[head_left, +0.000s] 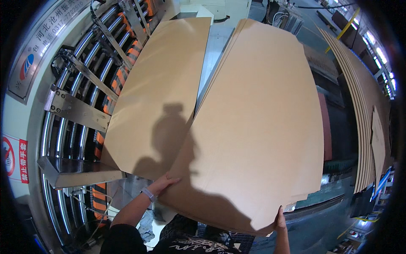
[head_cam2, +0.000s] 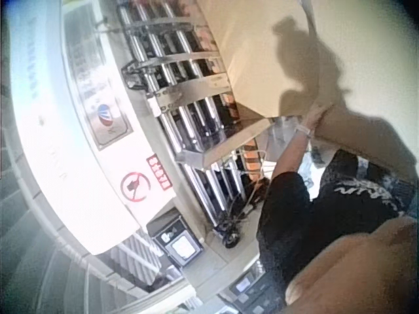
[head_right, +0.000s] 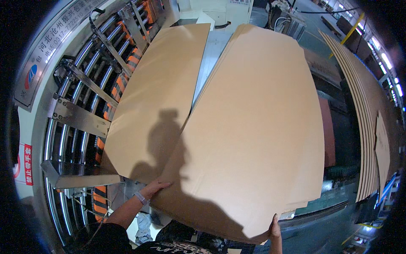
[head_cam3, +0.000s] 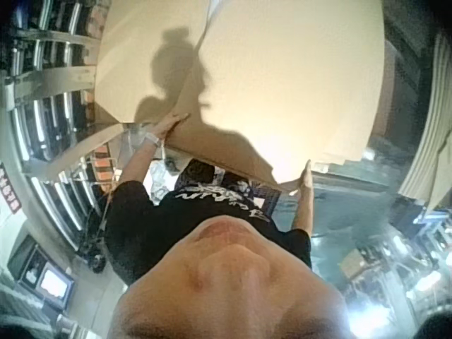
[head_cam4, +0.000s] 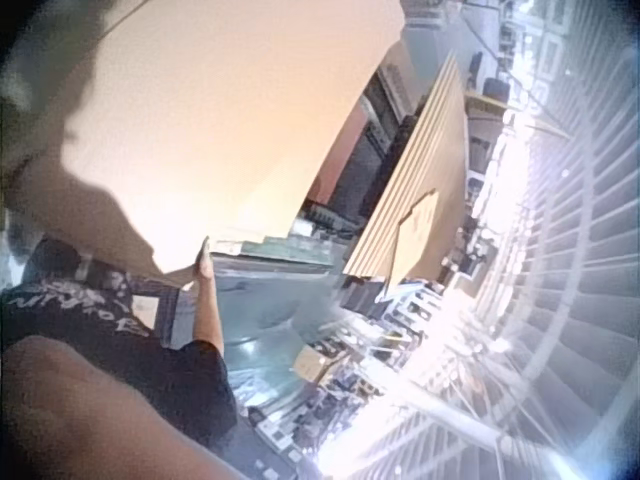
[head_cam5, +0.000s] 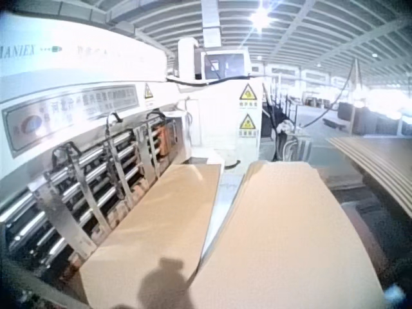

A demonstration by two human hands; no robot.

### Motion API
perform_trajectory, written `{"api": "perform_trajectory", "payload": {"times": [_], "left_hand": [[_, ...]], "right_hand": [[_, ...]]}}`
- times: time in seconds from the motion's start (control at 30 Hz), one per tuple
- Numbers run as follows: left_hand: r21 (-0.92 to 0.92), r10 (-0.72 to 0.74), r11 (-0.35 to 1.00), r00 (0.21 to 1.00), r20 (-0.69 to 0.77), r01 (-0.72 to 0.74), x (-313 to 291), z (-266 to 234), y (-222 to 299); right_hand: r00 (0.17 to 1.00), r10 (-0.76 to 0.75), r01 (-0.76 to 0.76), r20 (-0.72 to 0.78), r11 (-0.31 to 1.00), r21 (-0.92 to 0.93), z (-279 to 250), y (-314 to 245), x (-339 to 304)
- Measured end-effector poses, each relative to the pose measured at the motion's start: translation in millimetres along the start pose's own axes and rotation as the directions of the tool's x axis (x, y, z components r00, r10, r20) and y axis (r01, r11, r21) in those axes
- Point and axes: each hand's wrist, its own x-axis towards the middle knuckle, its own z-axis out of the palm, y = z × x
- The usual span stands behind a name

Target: The person picks up cardboard sheets from a stack and feeds them one at a time into a printing or cutting machine.

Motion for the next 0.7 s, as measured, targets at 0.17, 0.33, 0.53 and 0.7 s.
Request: {"api": "perform_trajectory", "payload": {"times": [0.17,0.33,0.53,0.7], "left_hand": [[0.310,0.080,0.948,0.997,-0.006,-0.074,-50,-43,79],[0.406,0.305,0.892,0.928,-0.213,-0.200,-200,-41,178],[0.697,0.576,0.691,0.728,-0.371,-0.191,-371,99,235],[0.743,0.554,0.664,0.723,-0.413,-0.084,-357,170,215]], "right_hand": [[0.997,-0.045,0.055,-0.063,0.984,0.168,55,47,17],[0.987,0.147,-0.121,-0.068,0.948,0.295,169,113,38],[0.963,0.139,-0.221,0.231,0.899,0.379,296,182,104],[0.882,0.073,-0.311,0.466,0.833,0.457,331,213,176]]}}
